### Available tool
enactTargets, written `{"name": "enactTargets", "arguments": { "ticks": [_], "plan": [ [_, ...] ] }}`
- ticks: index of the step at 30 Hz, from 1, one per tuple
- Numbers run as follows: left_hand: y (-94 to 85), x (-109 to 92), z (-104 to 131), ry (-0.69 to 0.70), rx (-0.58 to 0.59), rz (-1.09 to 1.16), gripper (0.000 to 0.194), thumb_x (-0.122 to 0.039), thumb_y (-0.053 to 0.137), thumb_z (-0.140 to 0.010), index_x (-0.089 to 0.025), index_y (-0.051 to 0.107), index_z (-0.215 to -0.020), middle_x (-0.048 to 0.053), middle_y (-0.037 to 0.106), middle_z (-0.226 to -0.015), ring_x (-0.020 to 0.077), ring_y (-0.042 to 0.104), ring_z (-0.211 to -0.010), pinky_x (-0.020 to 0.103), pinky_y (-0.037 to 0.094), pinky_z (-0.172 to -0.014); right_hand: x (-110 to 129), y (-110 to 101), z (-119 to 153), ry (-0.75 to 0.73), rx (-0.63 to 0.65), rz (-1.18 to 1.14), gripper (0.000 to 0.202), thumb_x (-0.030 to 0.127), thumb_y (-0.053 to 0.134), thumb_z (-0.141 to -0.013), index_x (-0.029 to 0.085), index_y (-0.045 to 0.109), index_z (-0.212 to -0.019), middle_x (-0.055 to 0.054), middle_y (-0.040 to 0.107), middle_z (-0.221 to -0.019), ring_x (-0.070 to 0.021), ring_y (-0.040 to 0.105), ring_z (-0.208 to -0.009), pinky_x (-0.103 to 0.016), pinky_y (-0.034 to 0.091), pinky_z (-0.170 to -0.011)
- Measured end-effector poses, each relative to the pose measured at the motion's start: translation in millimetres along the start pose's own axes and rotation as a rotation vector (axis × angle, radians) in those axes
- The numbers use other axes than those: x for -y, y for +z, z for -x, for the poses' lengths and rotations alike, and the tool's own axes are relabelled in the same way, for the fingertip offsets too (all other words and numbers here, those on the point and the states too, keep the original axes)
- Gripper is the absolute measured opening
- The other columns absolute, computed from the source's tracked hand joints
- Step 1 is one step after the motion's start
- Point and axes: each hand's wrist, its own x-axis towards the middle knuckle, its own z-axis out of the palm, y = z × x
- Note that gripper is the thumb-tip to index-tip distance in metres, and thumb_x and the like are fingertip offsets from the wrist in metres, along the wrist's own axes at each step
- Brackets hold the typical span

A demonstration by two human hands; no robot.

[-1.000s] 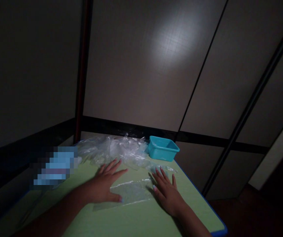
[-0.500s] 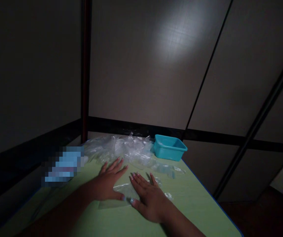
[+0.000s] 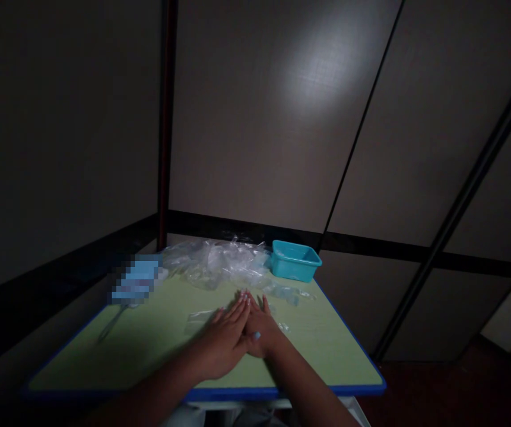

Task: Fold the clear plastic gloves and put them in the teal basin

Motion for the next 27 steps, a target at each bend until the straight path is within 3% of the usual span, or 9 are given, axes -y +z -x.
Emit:
{"name": "enactTargets", "arguments": {
  "ticks": [4, 9, 15, 22, 27],
  "plan": [
    [18.7, -25, -9, -0.147, -0.053, 0.037, 0.07, -0.057, 0.009, -0.089, -0.01, 0.007, -0.141, 0.009, -0.001, -0.147, 0.0224, 0.004, -0.135, 0.042, 0.017, -0.107, -4, 4, -2, 0.023, 0.036, 0.03, 0.076, 0.046, 0.041, -0.081, 0.018, 0.006, -0.142, -0.009, -0.005, -0.147, -0.0272, -0.007, -0.134, -0.053, -0.002, -0.104],
    [27.1, -24, -16, -0.268, -0.104, 0.015, 0.079, -0.06, 0.01, -0.087, 0.0, 0.014, -0.139, 0.016, 0.012, -0.145, 0.0259, 0.014, -0.134, 0.041, 0.02, -0.107, -7, 5, 0, 0.009, 0.026, 0.027, 0.081, 0.049, 0.04, -0.079, 0.014, 0.004, -0.142, -0.011, -0.001, -0.148, -0.0254, -0.004, -0.135, -0.05, 0.0, -0.106],
    [26.0, 2, 2, -0.294, -0.071, -0.108, 0.075, -0.06, 0.013, -0.087, -0.007, 0.032, -0.136, 0.014, 0.026, -0.142, 0.026, 0.018, -0.133, 0.044, 0.018, -0.107, -5, 6, -1, 0.018, -0.02, -0.006, 0.078, 0.048, 0.033, -0.081, 0.009, 0.002, -0.142, -0.012, 0.003, -0.147, -0.023, 0.001, -0.135, -0.05, 0.001, -0.106],
    [15.9, 50, 45, -0.397, -0.151, -0.272, 0.074, -0.061, 0.025, -0.084, -0.01, 0.033, -0.136, 0.012, 0.025, -0.143, 0.0267, 0.021, -0.132, 0.048, 0.02, -0.105, 0, 0, 3, 0.042, -0.055, -0.072, 0.087, 0.062, 0.031, -0.08, 0.011, -0.001, -0.142, -0.014, 0.002, -0.147, -0.0227, -0.001, -0.135, -0.051, -0.002, -0.105],
    [11.1, 69, 62, -0.409, -0.175, -0.336, 0.065, -0.053, 0.027, -0.086, -0.01, 0.036, -0.134, 0.011, 0.027, -0.142, 0.0255, 0.023, -0.132, 0.049, 0.023, -0.103, 6, -7, 14, 0.066, -0.21, -0.072, 0.084, 0.064, 0.031, -0.081, 0.016, 0.001, -0.142, -0.009, 0.002, -0.148, -0.0232, 0.001, -0.135, -0.052, -0.009, -0.104]
  ]
}}
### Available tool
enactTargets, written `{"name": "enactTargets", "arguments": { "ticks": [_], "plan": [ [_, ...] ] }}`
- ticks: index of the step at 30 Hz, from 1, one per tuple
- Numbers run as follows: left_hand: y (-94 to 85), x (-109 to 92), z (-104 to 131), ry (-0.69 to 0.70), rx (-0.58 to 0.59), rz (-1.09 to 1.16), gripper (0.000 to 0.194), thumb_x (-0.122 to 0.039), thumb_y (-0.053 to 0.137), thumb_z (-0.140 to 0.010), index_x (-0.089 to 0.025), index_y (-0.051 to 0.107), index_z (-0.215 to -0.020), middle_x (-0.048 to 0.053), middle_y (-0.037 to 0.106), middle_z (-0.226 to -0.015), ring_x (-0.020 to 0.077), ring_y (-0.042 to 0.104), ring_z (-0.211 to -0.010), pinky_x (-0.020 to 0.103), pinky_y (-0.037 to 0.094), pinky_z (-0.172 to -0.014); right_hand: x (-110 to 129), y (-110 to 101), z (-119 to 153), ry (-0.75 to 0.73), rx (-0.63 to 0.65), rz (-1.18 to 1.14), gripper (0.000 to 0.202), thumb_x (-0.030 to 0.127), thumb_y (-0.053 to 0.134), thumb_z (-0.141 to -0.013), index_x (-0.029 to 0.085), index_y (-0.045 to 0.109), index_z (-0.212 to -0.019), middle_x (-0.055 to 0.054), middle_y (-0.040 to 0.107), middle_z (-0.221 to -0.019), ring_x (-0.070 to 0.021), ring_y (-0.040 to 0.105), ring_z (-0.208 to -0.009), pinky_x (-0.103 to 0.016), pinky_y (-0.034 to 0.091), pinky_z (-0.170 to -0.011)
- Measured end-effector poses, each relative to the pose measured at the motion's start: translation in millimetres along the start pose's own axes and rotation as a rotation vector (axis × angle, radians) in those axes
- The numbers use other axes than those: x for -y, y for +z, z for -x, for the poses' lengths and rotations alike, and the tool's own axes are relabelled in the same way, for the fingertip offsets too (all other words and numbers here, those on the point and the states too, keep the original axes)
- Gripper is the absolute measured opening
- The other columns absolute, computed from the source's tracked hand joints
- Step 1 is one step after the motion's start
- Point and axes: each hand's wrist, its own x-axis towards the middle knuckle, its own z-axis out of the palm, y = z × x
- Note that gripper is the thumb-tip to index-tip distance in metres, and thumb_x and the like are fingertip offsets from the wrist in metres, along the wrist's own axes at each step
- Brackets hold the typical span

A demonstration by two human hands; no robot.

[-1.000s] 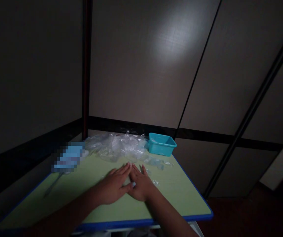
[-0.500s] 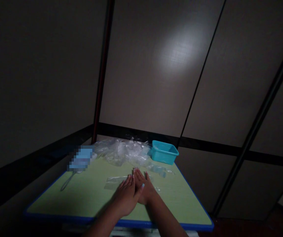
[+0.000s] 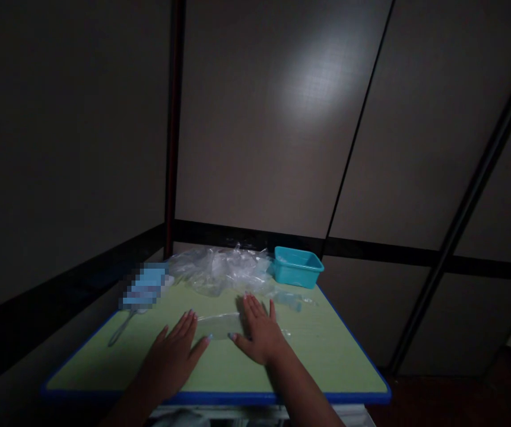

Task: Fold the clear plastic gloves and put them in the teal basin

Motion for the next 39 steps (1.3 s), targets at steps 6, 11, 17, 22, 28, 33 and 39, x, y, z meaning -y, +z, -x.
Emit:
{"name": "enactTargets", "arguments": {
  "ticks": [6, 11, 17, 22, 28, 33, 39],
  "plan": [
    [-6.9, -1, 4, 0.182, -0.051, 0.058, 0.055, -0.047, 0.03, -0.089, -0.025, 0.026, -0.138, 0.002, 0.018, -0.145, 0.0218, 0.017, -0.134, 0.046, 0.021, -0.105, 24, 6, 16, 0.087, -0.072, -0.064, 0.071, 0.06, 0.02, -0.086, 0.021, 0.002, -0.142, -0.005, 0.003, -0.148, -0.0226, 0.005, -0.135, -0.056, -0.005, -0.104],
    [-5.1, 1, 4, 0.289, 0.041, 0.101, 0.045, -0.047, 0.03, -0.09, -0.036, 0.03, -0.134, -0.002, 0.03, -0.141, 0.0209, 0.027, -0.131, 0.047, 0.022, -0.104, 42, 3, 23, 0.046, -0.049, -0.113, 0.062, 0.059, 0.016, -0.088, 0.026, 0.013, -0.141, -0.003, 0.01, -0.148, -0.0197, 0.008, -0.135, -0.053, -0.002, -0.106],
    [-7.5, 0, 3, 0.234, 0.089, 0.077, 0.048, -0.052, 0.031, -0.088, -0.038, 0.03, -0.134, -0.001, 0.028, -0.142, 0.0235, 0.025, -0.131, 0.052, 0.022, -0.102, 31, 2, 36, 0.126, 0.032, -0.153, 0.058, 0.056, 0.01, -0.089, 0.029, 0.019, -0.139, -0.003, 0.016, -0.146, -0.0196, 0.011, -0.135, -0.056, 0.0, -0.104],
    [-10.0, -1, 2, 0.222, 0.141, 0.084, 0.049, -0.053, 0.03, -0.088, -0.037, 0.027, -0.135, 0.001, 0.023, -0.144, 0.0222, 0.019, -0.133, 0.052, 0.019, -0.103, 3, 1, 60, 0.351, -0.001, -0.099, 0.056, 0.054, 0.009, -0.089, 0.03, 0.021, -0.139, -0.002, 0.018, -0.146, -0.022, 0.013, -0.134, -0.058, -0.003, -0.102],
    [-6.0, 2, 1, 0.211, 0.147, 0.079, 0.049, -0.052, 0.031, -0.089, -0.037, 0.027, -0.135, 0.0, 0.023, -0.144, 0.0219, 0.018, -0.133, 0.052, 0.019, -0.104, -17, -9, 79, 0.533, -0.001, -0.019, 0.061, 0.056, 0.012, -0.088, 0.025, 0.018, -0.14, -0.002, 0.017, -0.146, -0.0239, 0.011, -0.135, -0.059, -0.001, -0.102],
    [-7.4, 3, 3, 0.226, 0.116, 0.071, 0.05, -0.053, 0.03, -0.088, -0.037, 0.027, -0.135, 0.0, 0.024, -0.144, 0.0226, 0.018, -0.133, 0.05, 0.021, -0.104, -19, -7, 78, 0.548, -0.002, -0.006, 0.066, 0.058, 0.01, -0.086, 0.022, 0.018, -0.141, -0.002, 0.016, -0.146, -0.0249, 0.009, -0.135, -0.058, 0.0, -0.102],
    [-8.3, 2, 4, 0.219, 0.12, 0.071, 0.051, -0.055, 0.03, -0.088, -0.036, 0.027, -0.135, 0.001, 0.025, -0.144, 0.0244, 0.019, -0.132, 0.051, 0.022, -0.103, -19, -3, 77, 0.609, -0.005, 0.03, 0.072, 0.06, 0.009, -0.085, 0.014, 0.018, -0.141, -0.008, 0.012, -0.146, -0.0258, 0.005, -0.135, -0.057, -0.001, -0.102]
  ]
}}
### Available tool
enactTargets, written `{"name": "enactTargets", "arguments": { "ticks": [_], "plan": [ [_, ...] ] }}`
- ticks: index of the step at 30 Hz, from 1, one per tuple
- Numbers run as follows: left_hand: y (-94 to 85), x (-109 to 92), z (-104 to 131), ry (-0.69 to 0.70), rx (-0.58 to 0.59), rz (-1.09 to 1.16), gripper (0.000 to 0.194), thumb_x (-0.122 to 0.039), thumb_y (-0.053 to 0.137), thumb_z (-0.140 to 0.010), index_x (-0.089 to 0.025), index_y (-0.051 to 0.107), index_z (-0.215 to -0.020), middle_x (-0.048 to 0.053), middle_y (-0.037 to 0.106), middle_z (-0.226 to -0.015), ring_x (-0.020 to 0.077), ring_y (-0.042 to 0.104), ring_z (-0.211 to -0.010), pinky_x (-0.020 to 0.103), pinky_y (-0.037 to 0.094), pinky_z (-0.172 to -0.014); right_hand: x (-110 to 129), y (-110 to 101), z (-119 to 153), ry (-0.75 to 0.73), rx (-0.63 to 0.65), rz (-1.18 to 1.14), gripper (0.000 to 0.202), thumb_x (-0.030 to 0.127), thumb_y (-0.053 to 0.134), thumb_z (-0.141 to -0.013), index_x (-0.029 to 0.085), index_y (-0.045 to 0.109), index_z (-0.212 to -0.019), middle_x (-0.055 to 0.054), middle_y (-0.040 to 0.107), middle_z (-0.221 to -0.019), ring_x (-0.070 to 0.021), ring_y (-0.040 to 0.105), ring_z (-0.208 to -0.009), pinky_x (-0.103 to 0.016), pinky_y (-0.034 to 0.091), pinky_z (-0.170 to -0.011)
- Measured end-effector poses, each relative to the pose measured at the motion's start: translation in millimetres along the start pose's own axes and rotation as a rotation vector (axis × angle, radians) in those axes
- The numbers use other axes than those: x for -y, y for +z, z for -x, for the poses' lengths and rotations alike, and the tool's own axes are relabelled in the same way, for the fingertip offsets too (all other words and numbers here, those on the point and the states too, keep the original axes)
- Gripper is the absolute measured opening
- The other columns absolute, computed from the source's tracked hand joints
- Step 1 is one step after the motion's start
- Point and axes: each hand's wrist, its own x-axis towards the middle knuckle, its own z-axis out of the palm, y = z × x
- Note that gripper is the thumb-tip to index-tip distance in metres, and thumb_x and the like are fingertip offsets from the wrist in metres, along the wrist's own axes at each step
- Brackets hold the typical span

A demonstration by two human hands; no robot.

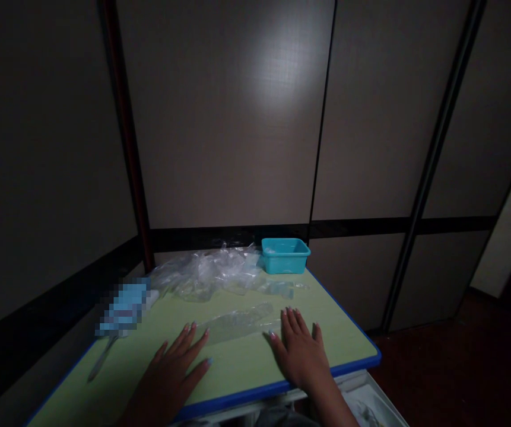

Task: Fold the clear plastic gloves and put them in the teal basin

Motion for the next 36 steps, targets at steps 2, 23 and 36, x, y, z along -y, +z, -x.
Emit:
{"name": "enactTargets", "arguments": {
  "ticks": [2, 23, 36],
  "plan": [
    [0.6, 0, 0, -0.005, -0.003, 0.0, 0.052, -0.056, 0.03, -0.087, -0.036, 0.028, -0.135, 0.002, 0.025, -0.144, 0.0245, 0.019, -0.133, 0.051, 0.022, -0.103, 0, 1, 0, 0.019, -0.008, 0.003, 0.075, 0.061, 0.01, -0.085, 0.011, 0.017, -0.14, -0.01, 0.013, -0.146, -0.0256, 0.004, -0.135, -0.057, -0.001, -0.102],
    [11.0, 8, -4, 0.01, -0.072, -0.027, 0.051, -0.058, 0.033, -0.085, -0.04, 0.03, -0.133, 0.002, 0.024, -0.144, 0.0269, 0.019, -0.132, 0.05, 0.027, -0.101, 0, -3, 3, 0.002, -0.03, -0.021, 0.07, 0.065, 0.011, -0.083, 0.027, 0.02, -0.14, -0.008, 0.015, -0.146, -0.028, 0.008, -0.134, -0.061, 0.005, -0.101],
    [18.2, 9, -4, -0.082, -0.182, -0.059, 0.065, -0.058, 0.038, -0.082, -0.022, 0.034, -0.136, 0.009, 0.024, -0.144, 0.0268, 0.012, -0.134, 0.045, 0.026, -0.103, -1, 1, 2, 0.024, -0.022, 0.009, 0.074, 0.063, 0.012, -0.084, 0.016, 0.02, -0.14, -0.009, 0.014, -0.146, -0.0272, 0.009, -0.134, -0.059, 0.005, -0.102]
  ]
}}
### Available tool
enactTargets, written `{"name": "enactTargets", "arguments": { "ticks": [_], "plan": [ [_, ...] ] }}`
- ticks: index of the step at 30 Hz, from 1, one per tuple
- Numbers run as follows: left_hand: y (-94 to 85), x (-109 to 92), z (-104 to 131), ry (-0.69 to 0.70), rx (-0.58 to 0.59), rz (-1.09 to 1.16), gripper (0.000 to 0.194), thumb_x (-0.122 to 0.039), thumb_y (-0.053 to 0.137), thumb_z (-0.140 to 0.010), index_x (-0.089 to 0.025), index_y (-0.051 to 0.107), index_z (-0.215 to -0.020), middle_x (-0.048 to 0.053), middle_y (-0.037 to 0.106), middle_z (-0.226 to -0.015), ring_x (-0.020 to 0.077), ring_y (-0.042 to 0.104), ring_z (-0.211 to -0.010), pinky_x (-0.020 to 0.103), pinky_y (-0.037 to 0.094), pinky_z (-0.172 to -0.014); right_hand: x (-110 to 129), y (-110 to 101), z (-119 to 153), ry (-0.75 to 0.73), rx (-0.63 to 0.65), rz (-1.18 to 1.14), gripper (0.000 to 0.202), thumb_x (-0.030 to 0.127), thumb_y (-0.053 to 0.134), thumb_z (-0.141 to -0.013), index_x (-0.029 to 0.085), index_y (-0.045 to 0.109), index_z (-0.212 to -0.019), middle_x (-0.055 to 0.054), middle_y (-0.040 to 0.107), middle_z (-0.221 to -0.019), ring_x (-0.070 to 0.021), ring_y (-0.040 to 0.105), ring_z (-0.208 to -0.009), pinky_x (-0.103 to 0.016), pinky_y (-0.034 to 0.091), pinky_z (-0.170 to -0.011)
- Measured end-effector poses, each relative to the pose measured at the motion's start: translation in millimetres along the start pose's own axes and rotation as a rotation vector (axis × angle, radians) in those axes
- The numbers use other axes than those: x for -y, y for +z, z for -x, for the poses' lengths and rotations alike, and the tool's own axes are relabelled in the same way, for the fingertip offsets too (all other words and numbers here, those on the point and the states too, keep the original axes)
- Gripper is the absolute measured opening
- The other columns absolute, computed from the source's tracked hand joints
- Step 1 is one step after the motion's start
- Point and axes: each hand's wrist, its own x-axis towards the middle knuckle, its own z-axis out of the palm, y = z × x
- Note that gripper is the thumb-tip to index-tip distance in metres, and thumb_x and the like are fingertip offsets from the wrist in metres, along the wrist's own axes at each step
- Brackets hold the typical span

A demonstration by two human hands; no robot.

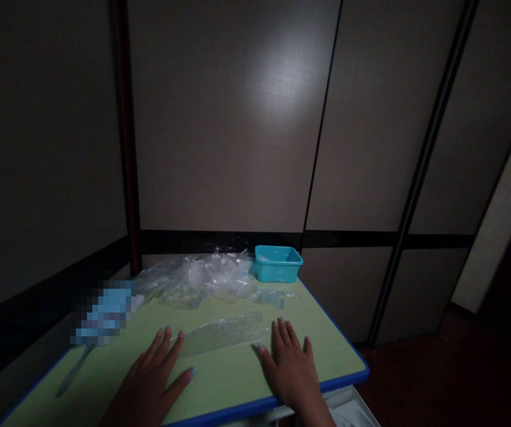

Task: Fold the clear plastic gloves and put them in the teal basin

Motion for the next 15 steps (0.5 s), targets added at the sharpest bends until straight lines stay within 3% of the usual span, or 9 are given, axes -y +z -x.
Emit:
{"name": "enactTargets", "arguments": {
  "ticks": [3, 5, 8, 12, 15],
  "plan": [
    [-1.3, -2, 0, -0.088, -0.147, -0.053, 0.07, -0.054, 0.04, -0.08, -0.017, 0.028, -0.138, 0.012, 0.012, -0.147, 0.0271, 0.003, -0.135, 0.046, 0.024, -0.102, 0, 1, 1, 0.007, -0.022, 0.004, 0.074, 0.062, 0.012, -0.084, 0.015, 0.017, -0.141, -0.008, 0.013, -0.146, -0.026, 0.008, -0.135, -0.057, 0.006, -0.103],
    [-4.2, -5, 0, -0.164, -0.171, -0.084, 0.069, -0.052, 0.037, -0.081, -0.016, 0.025, -0.139, 0.012, 0.01, -0.147, 0.0266, 0.002, -0.135, 0.05, 0.023, -0.101, 0, 1, 1, 0.011, -0.033, 0.005, 0.074, 0.063, 0.012, -0.084, 0.016, 0.014, -0.141, -0.008, 0.011, -0.147, -0.0255, 0.006, -0.135, -0.057, 0.008, -0.103],
    [-8.8, -9, 2, -0.202, -0.04, -0.089, 0.064, -0.052, 0.034, -0.082, -0.018, 0.03, -0.137, 0.011, 0.022, -0.145, 0.026, 0.01, -0.135, 0.053, 0.018, -0.101, -1, 1, 1, 0.005, -0.039, 0.007, 0.071, 0.064, 0.013, -0.083, 0.023, 0.011, -0.142, -0.006, 0.01, -0.147, -0.0253, 0.005, -0.135, -0.057, 0.009, -0.102],
    [-10.4, -10, 3, -0.181, 0.077, -0.073, 0.062, -0.054, 0.035, -0.081, -0.023, 0.034, -0.135, 0.009, 0.027, -0.143, 0.027, 0.012, -0.134, 0.054, 0.017, -0.101, -2, -1, 0, -0.036, -0.001, 0.012, 0.06, 0.064, 0.013, -0.084, 0.037, 0.021, -0.138, -0.001, 0.016, -0.147, -0.0266, 0.006, -0.135, -0.061, 0.009, -0.1],
    [-7.2, -8, 2, -0.199, 0.061, -0.086, 0.066, -0.056, 0.035, -0.081, -0.02, 0.034, -0.136, 0.011, 0.026, -0.143, 0.0285, 0.011, -0.134, 0.053, 0.017, -0.1, -2, -1, 0, -0.028, 0.012, 0.022, 0.064, 0.063, 0.013, -0.084, 0.032, 0.023, -0.138, -0.002, 0.015, -0.147, -0.0265, 0.005, -0.135, -0.06, 0.008, -0.1]
  ]
}}
